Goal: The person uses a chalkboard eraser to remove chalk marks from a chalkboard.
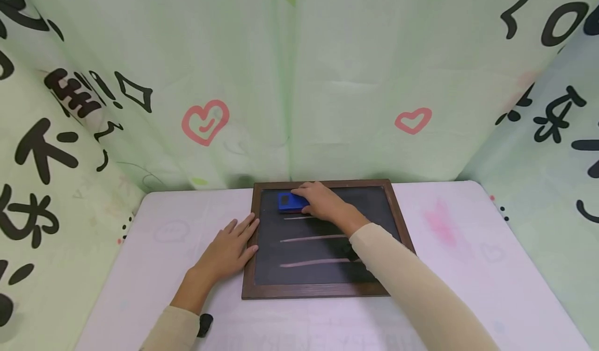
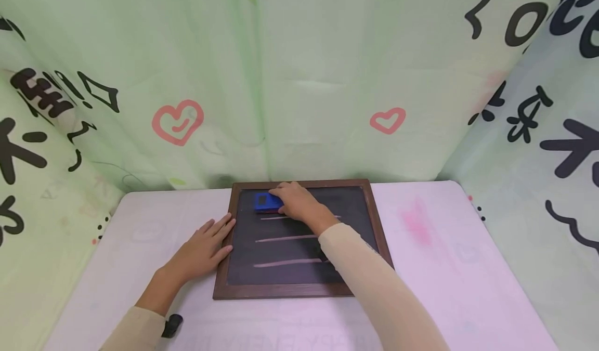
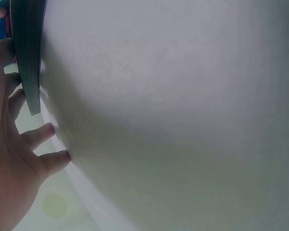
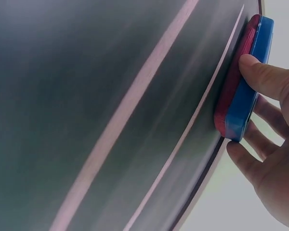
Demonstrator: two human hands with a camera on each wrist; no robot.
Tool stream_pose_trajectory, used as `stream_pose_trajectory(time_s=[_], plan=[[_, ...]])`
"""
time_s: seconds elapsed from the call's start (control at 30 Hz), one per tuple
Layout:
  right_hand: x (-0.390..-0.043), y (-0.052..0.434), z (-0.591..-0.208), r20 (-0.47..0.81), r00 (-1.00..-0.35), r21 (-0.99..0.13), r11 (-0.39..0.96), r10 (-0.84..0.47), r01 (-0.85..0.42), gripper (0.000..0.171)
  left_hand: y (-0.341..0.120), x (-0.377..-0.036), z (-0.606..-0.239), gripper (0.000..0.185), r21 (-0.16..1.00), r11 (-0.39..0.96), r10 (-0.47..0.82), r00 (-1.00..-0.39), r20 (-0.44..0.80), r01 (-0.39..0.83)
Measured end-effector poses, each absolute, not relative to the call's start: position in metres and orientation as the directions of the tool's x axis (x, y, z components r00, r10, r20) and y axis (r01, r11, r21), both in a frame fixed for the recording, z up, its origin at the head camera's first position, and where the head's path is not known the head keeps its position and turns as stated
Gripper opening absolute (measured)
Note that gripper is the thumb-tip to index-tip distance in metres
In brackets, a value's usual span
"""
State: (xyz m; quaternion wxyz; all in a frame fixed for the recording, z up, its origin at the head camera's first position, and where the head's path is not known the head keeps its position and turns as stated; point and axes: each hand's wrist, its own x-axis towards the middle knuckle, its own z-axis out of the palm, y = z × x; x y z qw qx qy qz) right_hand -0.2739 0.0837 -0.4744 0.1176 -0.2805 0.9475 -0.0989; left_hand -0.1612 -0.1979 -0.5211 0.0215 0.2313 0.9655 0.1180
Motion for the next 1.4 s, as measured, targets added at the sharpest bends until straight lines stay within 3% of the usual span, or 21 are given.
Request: stream_pose_trajectory(time_s=[0.53,0.8,1.4], plan=[[-0.272,0.165,-0.474,-0.119,-0.865,-0.292,0.85,-0.487,-0.438,0.062,-0.197,-0.16,-0.52,0.064,0.241,0.86,0.455,-0.889,0.037,0.45],[-0.266,0.202,-0.474,-0.074,-0.892,-0.256,0.873,-0.446,-0.415,0.06,-0.197,-0.16,-0.52,0.064,0.244,0.862,0.452,-0.892,0.028,0.445],[-0.256,0.245,-0.474,-0.043,-0.93,-0.285,0.897,-0.364,-0.338,0.058,-0.199,-0.163,-0.526,0.064,0.232,0.86,0.458,-0.888,0.044,0.455]])
